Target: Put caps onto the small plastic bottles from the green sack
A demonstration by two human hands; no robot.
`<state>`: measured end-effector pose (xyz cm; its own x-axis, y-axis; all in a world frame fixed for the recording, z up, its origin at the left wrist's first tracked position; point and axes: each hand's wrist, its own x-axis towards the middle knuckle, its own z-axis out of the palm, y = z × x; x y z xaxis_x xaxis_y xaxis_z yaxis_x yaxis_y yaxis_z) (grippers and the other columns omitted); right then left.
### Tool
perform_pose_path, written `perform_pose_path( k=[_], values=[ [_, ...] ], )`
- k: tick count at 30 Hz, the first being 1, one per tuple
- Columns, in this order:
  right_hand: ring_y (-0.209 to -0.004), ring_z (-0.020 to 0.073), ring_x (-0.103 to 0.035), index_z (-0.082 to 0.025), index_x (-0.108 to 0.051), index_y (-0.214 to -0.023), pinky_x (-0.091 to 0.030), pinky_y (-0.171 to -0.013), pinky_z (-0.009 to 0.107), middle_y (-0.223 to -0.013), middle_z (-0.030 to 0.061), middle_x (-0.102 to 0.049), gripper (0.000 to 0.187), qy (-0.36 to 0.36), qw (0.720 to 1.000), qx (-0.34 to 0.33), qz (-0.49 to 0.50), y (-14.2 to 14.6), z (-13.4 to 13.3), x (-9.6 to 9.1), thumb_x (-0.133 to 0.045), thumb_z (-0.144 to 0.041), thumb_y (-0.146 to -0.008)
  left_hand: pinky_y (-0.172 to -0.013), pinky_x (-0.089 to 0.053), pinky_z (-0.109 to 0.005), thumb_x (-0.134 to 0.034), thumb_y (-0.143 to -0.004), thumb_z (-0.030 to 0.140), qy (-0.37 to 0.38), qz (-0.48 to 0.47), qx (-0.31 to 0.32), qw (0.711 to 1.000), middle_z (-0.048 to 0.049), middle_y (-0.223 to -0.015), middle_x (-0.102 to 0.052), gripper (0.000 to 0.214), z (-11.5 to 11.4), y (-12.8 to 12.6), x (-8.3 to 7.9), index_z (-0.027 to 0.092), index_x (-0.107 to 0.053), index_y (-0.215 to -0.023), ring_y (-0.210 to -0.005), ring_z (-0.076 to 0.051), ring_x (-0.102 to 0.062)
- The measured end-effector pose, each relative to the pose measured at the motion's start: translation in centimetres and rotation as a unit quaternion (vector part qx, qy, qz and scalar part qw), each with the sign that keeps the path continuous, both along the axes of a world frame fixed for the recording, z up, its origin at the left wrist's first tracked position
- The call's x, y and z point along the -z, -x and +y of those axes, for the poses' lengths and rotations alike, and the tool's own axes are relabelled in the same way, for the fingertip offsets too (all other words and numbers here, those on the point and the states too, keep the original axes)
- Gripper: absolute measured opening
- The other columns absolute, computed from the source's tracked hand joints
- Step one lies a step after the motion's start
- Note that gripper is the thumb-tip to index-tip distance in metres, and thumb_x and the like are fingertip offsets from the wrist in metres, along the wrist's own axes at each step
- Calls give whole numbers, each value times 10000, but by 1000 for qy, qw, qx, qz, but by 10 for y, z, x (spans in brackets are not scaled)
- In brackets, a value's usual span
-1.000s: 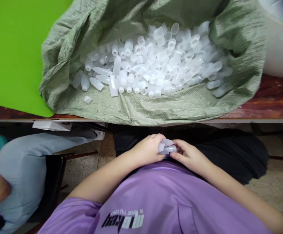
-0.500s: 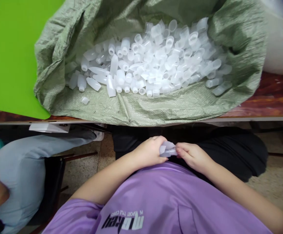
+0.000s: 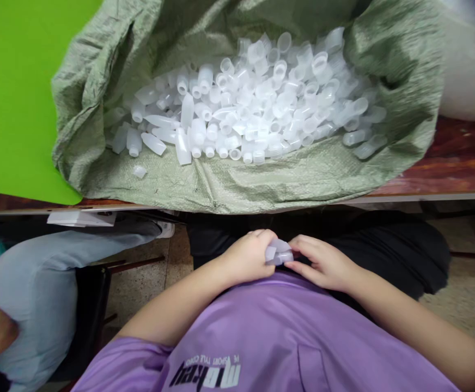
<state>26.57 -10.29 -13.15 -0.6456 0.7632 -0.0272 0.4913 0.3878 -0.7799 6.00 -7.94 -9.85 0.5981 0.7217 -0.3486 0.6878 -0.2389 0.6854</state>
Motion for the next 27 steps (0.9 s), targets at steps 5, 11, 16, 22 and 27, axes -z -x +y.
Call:
perform_pose_path(
  k=[5,11,16,22,27],
  values=[
    [-598,100,-446,-164,-507,-707,-385,-561,226,-652,5,-471,245,52,997,-42,34,4,0,9,-477,-358,-853,-717,-446,-282,-607,-622,213,12,8,-1,1000,-69,-921,-592,329,-9,-1,8,171,-529,-939,-837,-198,-555],
    [-560,86,-420,-147,-529,-719,-369,-524,220,-644,-13,-455,342,256,956,-2,146,14,-9,27,-465,-460,-842,-604,-436,-258,-626,-591,245,58,28,-10,998,-62,-870,-590,353,-12,-1,12,174,-539,-925,-740,-187,-564],
    [-646,124,-524,-155,-571,-915,-429,-578,240,-765,29,-572,374,218,974,51,37,11,2,25,-447,-501,-844,-693,-456,-297,-601,-663,243,19,75,-43,996,-87,-916,-607,348,-1,-5,19,167,-538,-997,-823,-225,-586],
    [-697,153,-598,-209,-602,-917,-469,-640,271,-808,41,-639,237,-97,973,178,-108,-22,37,-43,-444,-379,-869,-895,-425,-363,-718,-649,363,-45,53,-103,992,-138,-1134,-565,584,23,-12,34,163,-505,-1154,-1059,-297,-535],
    [-893,227,-570,-216,-597,-972,-443,-833,364,-900,89,-628,266,-367,838,339,-220,-39,73,-103,-402,-372,-883,-924,-409,-380,-561,-780,294,-107,33,-143,983,-111,-1082,-598,329,25,-10,34,189,-564,-1091,-1046,-275,-537]
  ],
)
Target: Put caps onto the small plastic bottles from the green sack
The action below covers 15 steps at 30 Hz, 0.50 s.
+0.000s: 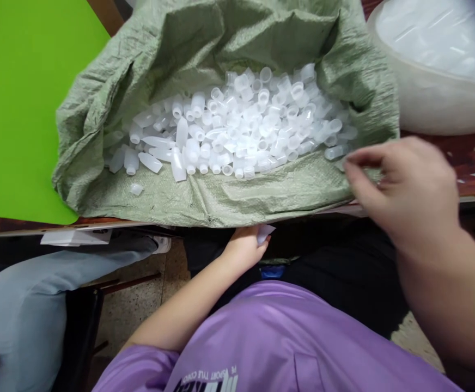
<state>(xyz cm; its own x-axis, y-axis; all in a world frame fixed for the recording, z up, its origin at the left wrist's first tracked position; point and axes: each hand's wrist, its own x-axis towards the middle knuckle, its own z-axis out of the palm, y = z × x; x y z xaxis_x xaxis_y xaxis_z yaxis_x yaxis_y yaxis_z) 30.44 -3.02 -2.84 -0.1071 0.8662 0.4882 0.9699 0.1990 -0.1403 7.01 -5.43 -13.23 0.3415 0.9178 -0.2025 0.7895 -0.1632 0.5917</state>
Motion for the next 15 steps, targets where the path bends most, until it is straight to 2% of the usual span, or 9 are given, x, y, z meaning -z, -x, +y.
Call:
perform_pose_path(
  k=[2,4,6,8,10,12,14,15],
  values=[
    [-983,286,-526,-193,-599,-1001,-418,-864,406,-977,135,-610,330,28,993,47,-109,-3,14,-5,-370,-395,-878,-916,-407,-388,-558,-774,298,-18,-10,-6,1000,-110,-1050,-608,291,-2,4,-3,183,-592,-1039,-1043,-283,-529],
    [-966,330,-511,-164,-624,-917,-432,-773,429,-950,167,-599,348,88,970,86,-211,-5,26,-2,-415,-429,-832,-878,-423,-374,-563,-771,324,-4,-40,-6,999,-105,-995,-621,249,-5,9,-6,175,-616,-963,-1000,-273,-544],
    [-914,335,-514,-156,-634,-814,-429,-684,420,-886,170,-595,344,119,950,106,-268,-7,34,4,-456,-449,-786,-804,-448,-339,-566,-774,368,46,-92,-22,994,-84,-917,-632,243,-8,14,-9,177,-612,-918,-896,-233,-576],
    [-917,338,-517,-144,-637,-814,-425,-690,425,-882,167,-596,342,123,948,107,-274,-9,38,7,-470,-439,-774,-719,-461,-297,-583,-766,406,118,-165,-69,977,-52,-833,-637,292,-10,18,-11,181,-582,-951,-769,-181,-589],
    [-948,331,-524,-144,-625,-906,-427,-761,436,-904,162,-614,336,107,964,87,-228,-10,34,5,-467,-418,-795,-630,-457,-258,-608,-747,428,200,-250,-129,938,-23,-746,-633,342,-12,20,-14,176,-556,-971,-644,-135,-573],
    [-944,298,-554,-164,-592,-981,-443,-794,412,-904,137,-635,317,66,990,54,-116,-9,22,0,-489,-408,-805,-560,-447,-237,-638,-719,444,277,-334,-174,884,-16,-692,-631,357,-14,18,-16,156,-562,-915,-562,-111,-551],
    [-870,240,-595,-206,-573,-979,-479,-742,357,-878,87,-646,275,46,998,-50,13,-3,1,-1,-528,-406,-797,-517,-444,-231,-677,-679,451,332,-394,-201,833,-38,-687,-644,365,-15,15,-18,129,-585,-827,-526,-103,-543],
    [-810,211,-608,-218,-577,-949,-490,-691,329,-850,62,-645,244,59,988,-129,61,1,-11,1,-544,-403,-793,-505,-444,-229,-699,-657,446,350,-416,-209,813,-48,-684,-649,369,-15,14,-18,117,-597,-792,-520,-102,-543]
  ],
)
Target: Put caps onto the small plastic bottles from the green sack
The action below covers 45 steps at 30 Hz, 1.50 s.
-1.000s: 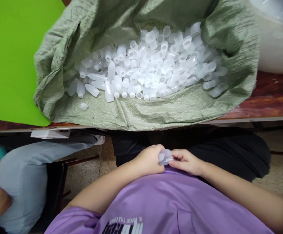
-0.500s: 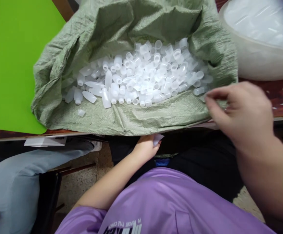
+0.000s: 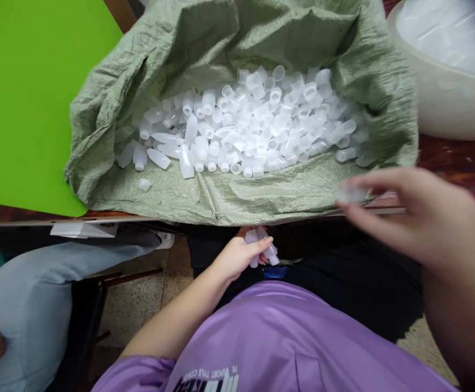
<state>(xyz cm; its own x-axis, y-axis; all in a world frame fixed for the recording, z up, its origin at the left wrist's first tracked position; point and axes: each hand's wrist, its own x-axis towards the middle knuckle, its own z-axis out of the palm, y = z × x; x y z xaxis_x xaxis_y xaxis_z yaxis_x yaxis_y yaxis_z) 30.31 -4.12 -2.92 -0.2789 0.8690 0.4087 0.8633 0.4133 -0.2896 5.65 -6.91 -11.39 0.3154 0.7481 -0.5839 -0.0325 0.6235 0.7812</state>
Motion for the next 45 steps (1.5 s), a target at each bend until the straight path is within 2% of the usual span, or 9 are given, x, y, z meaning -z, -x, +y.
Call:
perform_pose_path(
  k=[2,3,10,19,26,35,39,41,45],
  values=[
    [-735,157,-605,-232,-589,-907,-491,-644,279,-814,29,-642,160,126,974,-187,21,12,-23,12,-542,-355,-815,-492,-444,-223,-725,-633,432,35,-40,-19,998,-45,-637,-642,364,-1,-3,0,105,-612,-745,-503,-98,-540],
    [-718,147,-597,-224,-594,-907,-487,-627,270,-801,30,-638,145,175,963,-208,6,20,-33,21,-519,-326,-836,-486,-441,-219,-728,-632,426,51,-53,-29,997,-34,-598,-630,353,-1,-5,1,106,-614,-727,-492,-96,-537],
    [-795,168,-606,-199,-611,-936,-516,-705,309,-896,75,-651,165,159,977,-128,54,42,-58,80,-485,-281,-869,-437,-406,-201,-732,-645,379,77,-72,-94,990,-5,-552,-614,288,-8,-11,10,138,-607,-741,-471,-104,-543],
    [-842,156,-621,-192,-612,-1008,-535,-715,273,-959,86,-647,188,110,975,-171,91,37,-56,90,-536,-193,-836,-409,-372,-193,-738,-627,285,122,-88,-148,977,-17,-617,-638,230,-9,-11,15,126,-636,-759,-470,-97,-552],
    [-966,189,-621,-259,-633,-1036,-531,-801,326,-1046,52,-669,257,94,963,-252,30,38,-67,102,-435,-195,-884,-404,-350,-189,-720,-654,383,152,-80,-89,981,-28,-538,-606,295,-13,-9,19,101,-640,-675,-445,-88,-530],
    [-791,167,-629,-219,-645,-934,-530,-702,299,-898,76,-667,206,219,953,-102,185,53,-66,122,-526,-357,-838,-397,-336,-200,-706,-657,390,131,-45,-131,982,-23,-536,-608,294,-19,-9,32,108,-647,-711,-445,-97,-527],
    [-474,136,-545,-172,-607,-652,-475,-492,270,-530,34,-583,528,460,845,15,272,62,-64,125,-340,-581,-853,-403,-337,-194,-708,-661,396,56,-18,-128,990,-1,-483,-572,305,-20,-12,26,118,-601,-724,-422,-90,-498],
    [-452,139,-530,-166,-582,-617,-472,-486,281,-493,35,-547,649,511,804,45,300,64,-65,129,-171,-593,-880,-403,-340,-194,-722,-648,388,26,-10,-139,990,5,-497,-578,315,-19,-14,24,123,-586,-752,-429,-94,-503],
    [-882,211,-593,-174,-594,-909,-488,-785,354,-947,105,-617,419,315,900,27,300,65,-70,134,-496,-562,-785,-418,-355,-198,-710,-654,384,33,-10,-175,984,3,-504,-579,301,-19,-15,24,120,-595,-739,-451,-99,-513]
  ],
)
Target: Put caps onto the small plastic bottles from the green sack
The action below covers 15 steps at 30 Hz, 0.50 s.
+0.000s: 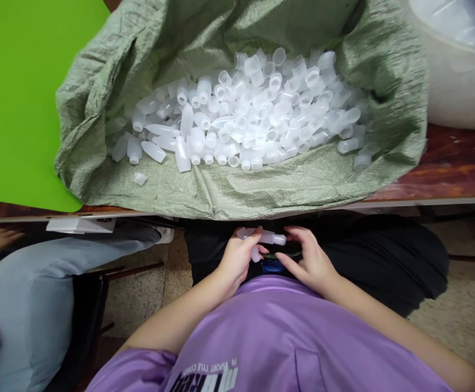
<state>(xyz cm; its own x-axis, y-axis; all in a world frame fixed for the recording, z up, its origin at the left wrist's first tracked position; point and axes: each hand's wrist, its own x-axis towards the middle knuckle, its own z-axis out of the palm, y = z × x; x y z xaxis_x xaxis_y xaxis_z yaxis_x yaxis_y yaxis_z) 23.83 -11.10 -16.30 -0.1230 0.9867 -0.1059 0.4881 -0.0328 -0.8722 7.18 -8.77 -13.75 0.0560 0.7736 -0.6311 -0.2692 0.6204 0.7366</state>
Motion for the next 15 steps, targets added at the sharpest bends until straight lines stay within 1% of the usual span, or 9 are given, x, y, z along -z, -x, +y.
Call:
perform_pose_path(
  k=[1,4,5,8,9,10,12,13,15],
  values=[
    [-881,207,-590,-180,-589,-892,-486,-788,350,-941,101,-614,375,-11,1000,-8,5,0,-1,0,-515,-532,-788,-418,-348,-195,-708,-658,379,-3,-2,10,1000,-3,-503,-579,292,0,0,1,113,-608,-725,-451,-94,-507],
    [-633,152,-581,-184,-556,-758,-505,-620,298,-690,46,-592,384,56,997,-24,43,1,0,-1,-346,-477,-890,-417,-329,-189,-708,-661,358,-8,-15,46,999,-14,-504,-583,272,-1,1,2,96,-645,-697,-456,-85,-501],
    [-626,149,-580,-182,-554,-781,-507,-614,293,-690,43,-592,371,56,997,-24,50,2,1,-1,-356,-478,-887,-424,-338,-189,-711,-656,345,-2,-21,36,999,-17,-517,-593,262,-1,1,2,94,-655,-708,-465,-86,-508],
    [-817,186,-603,-188,-567,-934,-504,-750,330,-894,78,-621,313,-8,998,-50,38,4,2,-2,-532,-470,-802,-480,-409,-205,-721,-631,273,34,-45,-36,998,-37,-626,-654,233,0,1,2,96,-671,-774,-500,-89,-537],
    [-824,192,-606,-194,-573,-941,-502,-755,334,-902,80,-624,311,-8,998,-49,38,5,2,-1,-549,-466,-792,-502,-431,-212,-719,-628,255,44,-54,-50,996,-47,-666,-668,230,1,0,1,92,-675,-785,-510,-88,-544],
    [-773,186,-613,-193,-580,-913,-509,-719,329,-847,74,-630,305,9,998,-40,43,6,1,0,-511,-473,-816,-522,-449,-220,-714,-632,243,51,-64,-55,995,-58,-704,-678,223,1,0,0,89,-677,-789,-519,-89,-553],
    [-635,165,-608,-186,-573,-870,-515,-623,311,-724,59,-624,375,68,995,-1,68,8,0,3,-356,-491,-885,-557,-475,-235,-704,-647,243,54,-76,-55,994,-70,-733,-683,212,2,0,-1,82,-676,-782,-538,-98,-573],
    [-630,166,-610,-183,-566,-892,-516,-620,314,-733,63,-627,399,81,994,14,78,8,0,4,-323,-498,-893,-567,-483,-243,-701,-652,247,51,-77,-56,994,-70,-716,-681,213,3,-1,-2,80,-674,-782,-546,-108,-585],
    [-754,193,-617,-181,-553,-973,-509,-707,351,-867,90,-634,389,46,997,12,57,8,0,5,-397,-519,-858,-579,-492,-257,-699,-651,248,47,-77,-60,994,-63,-654,-669,220,3,-1,-3,78,-667,-786,-551,-128,-600]
  ],
)
